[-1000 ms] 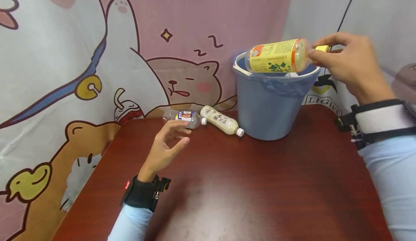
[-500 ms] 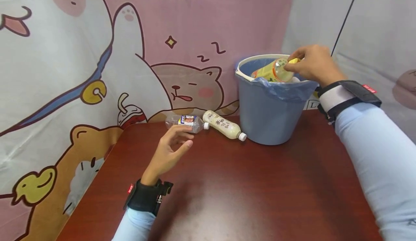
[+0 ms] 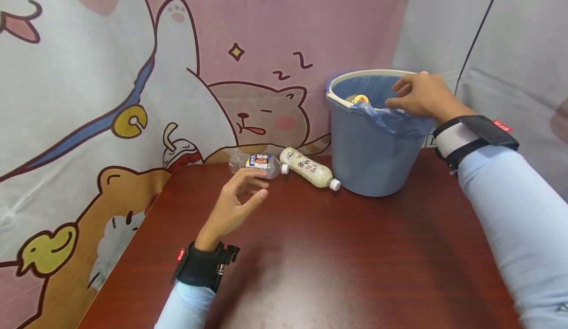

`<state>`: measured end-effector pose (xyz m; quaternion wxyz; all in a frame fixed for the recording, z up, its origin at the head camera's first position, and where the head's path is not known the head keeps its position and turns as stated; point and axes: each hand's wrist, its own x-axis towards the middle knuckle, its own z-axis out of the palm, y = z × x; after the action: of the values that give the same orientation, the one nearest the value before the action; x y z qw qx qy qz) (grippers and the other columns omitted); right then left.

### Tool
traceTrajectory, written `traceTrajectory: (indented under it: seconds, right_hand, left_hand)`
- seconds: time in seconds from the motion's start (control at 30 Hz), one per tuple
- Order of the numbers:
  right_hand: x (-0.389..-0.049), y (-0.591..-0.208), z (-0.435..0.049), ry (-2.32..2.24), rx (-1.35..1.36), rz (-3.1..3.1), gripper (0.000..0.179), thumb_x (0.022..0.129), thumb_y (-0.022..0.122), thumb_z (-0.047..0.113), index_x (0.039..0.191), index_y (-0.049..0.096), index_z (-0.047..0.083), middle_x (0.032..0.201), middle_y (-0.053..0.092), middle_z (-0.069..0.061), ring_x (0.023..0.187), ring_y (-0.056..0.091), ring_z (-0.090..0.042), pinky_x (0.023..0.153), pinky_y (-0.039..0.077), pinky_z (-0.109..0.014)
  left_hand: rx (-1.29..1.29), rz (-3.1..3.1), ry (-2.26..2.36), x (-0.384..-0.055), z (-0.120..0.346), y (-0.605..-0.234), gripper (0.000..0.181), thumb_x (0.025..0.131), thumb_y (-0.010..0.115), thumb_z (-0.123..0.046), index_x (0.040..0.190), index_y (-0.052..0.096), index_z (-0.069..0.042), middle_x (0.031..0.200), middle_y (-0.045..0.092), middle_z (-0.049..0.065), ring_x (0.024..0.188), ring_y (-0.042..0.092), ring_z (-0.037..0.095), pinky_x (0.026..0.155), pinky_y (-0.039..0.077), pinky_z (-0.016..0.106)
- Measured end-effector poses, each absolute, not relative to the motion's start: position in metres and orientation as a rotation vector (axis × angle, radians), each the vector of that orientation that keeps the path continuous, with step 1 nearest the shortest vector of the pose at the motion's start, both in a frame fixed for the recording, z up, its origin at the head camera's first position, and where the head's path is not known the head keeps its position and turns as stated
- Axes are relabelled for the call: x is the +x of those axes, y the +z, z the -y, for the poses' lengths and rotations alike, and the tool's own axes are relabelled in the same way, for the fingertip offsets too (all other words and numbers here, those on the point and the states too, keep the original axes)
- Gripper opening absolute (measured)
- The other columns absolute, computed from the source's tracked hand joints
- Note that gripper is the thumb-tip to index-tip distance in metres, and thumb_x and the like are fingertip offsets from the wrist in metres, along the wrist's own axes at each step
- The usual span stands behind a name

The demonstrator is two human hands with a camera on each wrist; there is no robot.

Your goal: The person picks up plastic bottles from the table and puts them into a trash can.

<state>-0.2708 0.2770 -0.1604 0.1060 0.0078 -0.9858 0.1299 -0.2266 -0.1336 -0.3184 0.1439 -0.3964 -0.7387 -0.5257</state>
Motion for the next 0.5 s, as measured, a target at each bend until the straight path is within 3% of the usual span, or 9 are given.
traceTrajectory:
  seconds: [0.23, 0.5]
  right_hand:
    - [-0.264, -0.163, -0.281, 0.41, -0.015, 2.891, 0.055, 0.093, 0.06, 0.039, 0.129, 0.055, -0.003, 0.128, 0.056, -0.033, 0.114, 0.047, -0.052, 0.086, 0.041, -0.061]
    - [-0.244, -0.155, -0.258, 0.47, 0.138, 2.73, 0.046, 0.093, 0.063, 0.037, 0.123, 0.064, 0.002, 0.122, 0.063, -0.027, 0.112, 0.058, -0.045, 0.087, 0.043, -0.057]
  left_hand:
    - [-1.124, 2.156, -1.503, -0.226, 0.129, -0.316, 0.034, 0.091, 0.066, -0.004, 0.124, 0.058, 0.0, 0.121, 0.058, 0.019, 0.104, 0.064, 0.034, 0.082, 0.059, 0.036]
    - [-1.065, 2.161, -1.489, -0.227, 0.13, -0.32, 0.033, 0.091, 0.067, -0.005, 0.123, 0.059, -0.004, 0.122, 0.059, 0.015, 0.104, 0.065, 0.029, 0.082, 0.058, 0.036]
